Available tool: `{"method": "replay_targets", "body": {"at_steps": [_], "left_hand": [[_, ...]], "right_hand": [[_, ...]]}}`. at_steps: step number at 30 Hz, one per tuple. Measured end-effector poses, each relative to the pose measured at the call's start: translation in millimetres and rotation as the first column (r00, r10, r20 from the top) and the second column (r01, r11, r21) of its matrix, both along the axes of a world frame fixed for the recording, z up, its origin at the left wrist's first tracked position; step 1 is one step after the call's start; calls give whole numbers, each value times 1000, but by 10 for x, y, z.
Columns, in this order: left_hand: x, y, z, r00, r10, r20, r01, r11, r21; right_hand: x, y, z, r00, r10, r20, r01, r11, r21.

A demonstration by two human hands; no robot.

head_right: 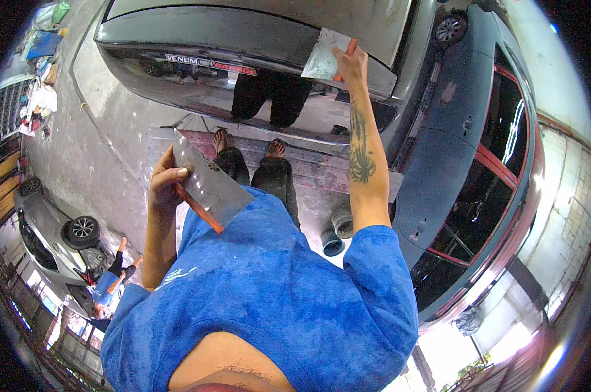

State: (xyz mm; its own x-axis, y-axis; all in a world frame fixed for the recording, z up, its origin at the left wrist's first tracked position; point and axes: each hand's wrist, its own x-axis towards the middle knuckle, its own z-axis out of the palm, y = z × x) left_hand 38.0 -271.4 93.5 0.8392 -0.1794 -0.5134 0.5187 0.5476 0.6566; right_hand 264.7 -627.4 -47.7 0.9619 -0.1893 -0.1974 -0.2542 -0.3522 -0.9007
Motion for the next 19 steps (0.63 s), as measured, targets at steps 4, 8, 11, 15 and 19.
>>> {"method": "replay_targets", "body": {"at_steps": [4, 8, 11, 15, 19], "left_hand": [[-26, 60, 0, 999, 49, 20, -49, 999, -9], [-54, 276, -125, 997, 34, 71, -21, 984, -178], [-70, 390, -170, 998, 31, 47, -22, 985, -169], [-61, 552, -176, 995, 77, 57, -67, 986, -155], [-98, 783, -143, 985, 156, 78, -142, 976, -164]], "right_hand": [[-267, -237, 145, 998, -14, -60, 17, 999, 39], [-545, -115, 77, 991, -135, 9, 133, 987, 88], [-419, 403, -24, 989, -111, 99, 113, 994, -10], [-151, 1127, -1, 999, 4, 39, -2, 999, -37], [14, 1697, 80, 1000, 7, -8, -8, 991, -133]]}}
